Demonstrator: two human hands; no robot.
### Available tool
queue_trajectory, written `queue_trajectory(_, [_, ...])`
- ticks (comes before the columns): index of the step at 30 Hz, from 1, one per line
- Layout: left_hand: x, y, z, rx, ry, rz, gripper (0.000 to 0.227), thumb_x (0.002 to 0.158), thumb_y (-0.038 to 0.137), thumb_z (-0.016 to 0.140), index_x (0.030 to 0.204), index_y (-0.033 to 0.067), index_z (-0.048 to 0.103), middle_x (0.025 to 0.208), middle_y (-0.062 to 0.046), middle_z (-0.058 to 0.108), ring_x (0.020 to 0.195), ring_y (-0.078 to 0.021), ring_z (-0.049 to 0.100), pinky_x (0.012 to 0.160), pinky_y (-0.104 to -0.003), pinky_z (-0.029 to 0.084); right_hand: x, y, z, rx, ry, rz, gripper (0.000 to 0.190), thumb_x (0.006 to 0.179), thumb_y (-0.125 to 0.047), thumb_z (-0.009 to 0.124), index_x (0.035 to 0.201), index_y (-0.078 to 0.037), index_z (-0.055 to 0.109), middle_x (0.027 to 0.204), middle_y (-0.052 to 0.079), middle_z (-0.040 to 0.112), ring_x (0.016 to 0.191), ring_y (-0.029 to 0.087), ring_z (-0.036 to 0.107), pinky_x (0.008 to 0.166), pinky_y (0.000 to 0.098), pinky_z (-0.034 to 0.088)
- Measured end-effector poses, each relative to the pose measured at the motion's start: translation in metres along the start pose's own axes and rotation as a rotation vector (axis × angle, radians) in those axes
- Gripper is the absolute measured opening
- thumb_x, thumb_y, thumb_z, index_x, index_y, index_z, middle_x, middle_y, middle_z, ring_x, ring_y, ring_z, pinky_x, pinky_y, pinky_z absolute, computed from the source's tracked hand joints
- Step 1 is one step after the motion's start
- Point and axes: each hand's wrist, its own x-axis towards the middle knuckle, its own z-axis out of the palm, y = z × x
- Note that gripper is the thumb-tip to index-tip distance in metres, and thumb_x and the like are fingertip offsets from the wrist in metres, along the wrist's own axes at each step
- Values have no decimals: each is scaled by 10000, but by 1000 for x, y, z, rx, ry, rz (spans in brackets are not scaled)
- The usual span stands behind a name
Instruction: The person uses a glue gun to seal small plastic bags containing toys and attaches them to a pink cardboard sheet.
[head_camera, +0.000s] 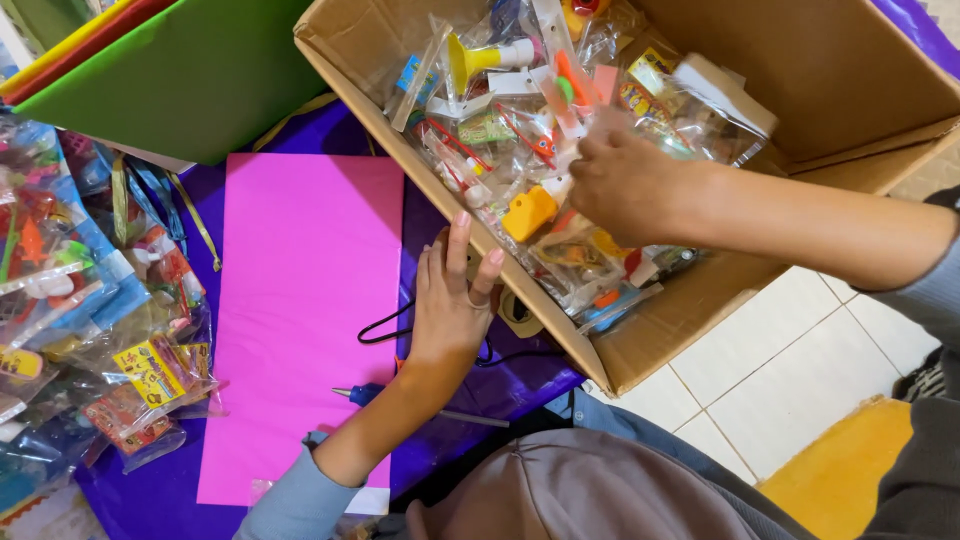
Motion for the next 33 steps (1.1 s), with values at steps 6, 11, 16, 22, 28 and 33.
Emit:
queue_trajectory(6, [-4, -1, 4, -1, 4, -1, 1019, 966, 145, 689, 1647, 303, -53, 1621, -279, 250, 1193, -492, 567, 959, -620, 506, -26, 6, -15, -94, -120, 15, 263, 681, -346, 758, 920, -241, 792, 1047, 21, 666, 1080, 231, 570, 803, 392, 476])
queue_trajectory(11, [-2, 0, 3, -7, 2, 1, 1035, 956, 150, 708, 1643, 299, -53, 1624, -282, 236, 1199, -497, 561, 960, -626, 505, -24, 14, -49, -16, -252, -21, 372, 738, -493, 724, 1010, -246, 783, 1119, 8, 662, 1102, 204, 598, 819, 383, 515])
queue_trajectory(16, [3, 2, -8, 13, -9, -4, 1050, 951, 158, 715, 1643, 298, -63, 1624, -282, 235, 1203, -493, 560, 966, -622, 508, -4, 25, -84, 222, -242, 37, 373, 938, -497, 531, 1080, -232, 752, 1007, 42, 737, 1045, 252, 695, 848, 429, 545])
queue_trajectory(22, [15, 5, -24, -131, -44, -2, 1095, 1004, -106, 660, 1671, 304, -107, 1682, -189, 122, 1211, -457, 534, 988, -600, 506, 45, 30, -83, 155, 81, 147, 460, 990, -476, 525, 1260, -124, 645, 1119, 117, 670, 1038, 342, 620, 800, 497, 566])
queue_trajectory(28, [19, 5, -26, -150, -31, -4, 1065, 969, -43, 716, 1636, 294, -44, 1646, -197, 166, 1220, -463, 524, 975, -603, 493, 106, 33, -72, 181, -127, 303, 481, 965, -395, 459, 1422, -277, 553, 1373, 196, 506, 1274, 366, 480, 926, 492, 491])
queue_trajectory(33, [18, 7, -24, -140, -35, 0, 1092, 963, -74, 695, 1653, 281, -74, 1670, -196, 128, 1213, -455, 515, 984, -580, 490, 143, 36, -77, 59, -248, 258, 505, 932, -257, 491, 1425, -181, 575, 1706, 291, -23, 1582, 410, 42, 1137, 576, 270])
